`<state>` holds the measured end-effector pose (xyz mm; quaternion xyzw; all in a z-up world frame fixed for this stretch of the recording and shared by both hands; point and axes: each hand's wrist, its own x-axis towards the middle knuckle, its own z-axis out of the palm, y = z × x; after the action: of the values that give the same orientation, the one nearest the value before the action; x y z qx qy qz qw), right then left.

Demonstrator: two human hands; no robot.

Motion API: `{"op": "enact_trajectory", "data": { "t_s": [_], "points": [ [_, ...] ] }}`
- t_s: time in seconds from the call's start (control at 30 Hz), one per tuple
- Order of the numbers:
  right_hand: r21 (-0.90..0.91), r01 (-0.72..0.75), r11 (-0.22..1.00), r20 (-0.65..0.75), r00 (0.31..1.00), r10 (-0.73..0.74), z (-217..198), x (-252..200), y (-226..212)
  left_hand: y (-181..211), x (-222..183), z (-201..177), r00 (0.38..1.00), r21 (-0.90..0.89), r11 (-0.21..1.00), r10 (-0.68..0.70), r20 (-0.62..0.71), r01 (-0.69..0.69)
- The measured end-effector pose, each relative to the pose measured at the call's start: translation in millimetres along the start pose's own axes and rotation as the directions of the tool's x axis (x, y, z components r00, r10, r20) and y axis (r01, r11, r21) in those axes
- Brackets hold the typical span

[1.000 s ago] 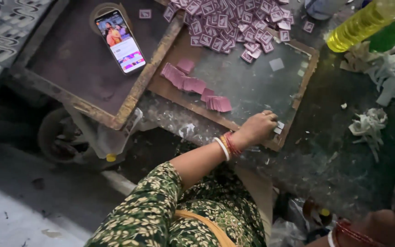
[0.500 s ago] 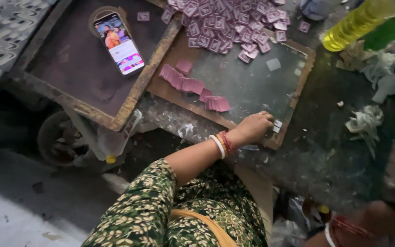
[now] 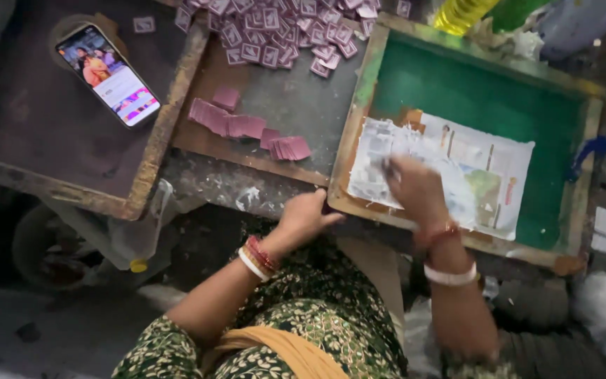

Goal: Manually screen printing onto small garment labels using a hand-held screen frame and squeegee.

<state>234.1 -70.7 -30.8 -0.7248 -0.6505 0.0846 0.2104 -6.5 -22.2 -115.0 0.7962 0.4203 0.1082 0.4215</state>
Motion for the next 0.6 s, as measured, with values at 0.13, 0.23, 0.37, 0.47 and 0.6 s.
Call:
{"op": "enact_trajectory", "data": {
  "t_s": [0.13, 0.23, 0.37, 0.47, 0.6],
  "points": [
    [0.025, 0.116, 0.993, -0.006, 0.993, -0.115, 20, 52, 34, -7, 19, 2, 0.998, 0.304, 0.952, 0.007, 0.058, -0.025],
    [0.174, 0.108, 0.979, -0.054, 0.993, -0.1, 36, 30, 20, -11, 22, 0, 0.997, 0.346, 0.938, 0.004, 0.077, -0.03],
    [0.072, 0.141, 0.987, -0.11, 0.985, -0.133, 51, -52, -2, -5, 21, -8, 0.998, 0.34, 0.94, -0.01, 0.054, -0.009],
    [0.129, 0.091, 0.988, -0.091, 0.993, -0.079, 37, -80, -19, 2, 24, -19, 0.998, 0.301, 0.953, -0.043, 0.051, 0.026],
    [0.18, 0.097, 0.979, -0.249, 0.967, -0.05, 8, -83, -27, 34, 13, -49, 0.993, -0.027, 0.998, 0.052, 0.101, -0.049]
  ]
}}
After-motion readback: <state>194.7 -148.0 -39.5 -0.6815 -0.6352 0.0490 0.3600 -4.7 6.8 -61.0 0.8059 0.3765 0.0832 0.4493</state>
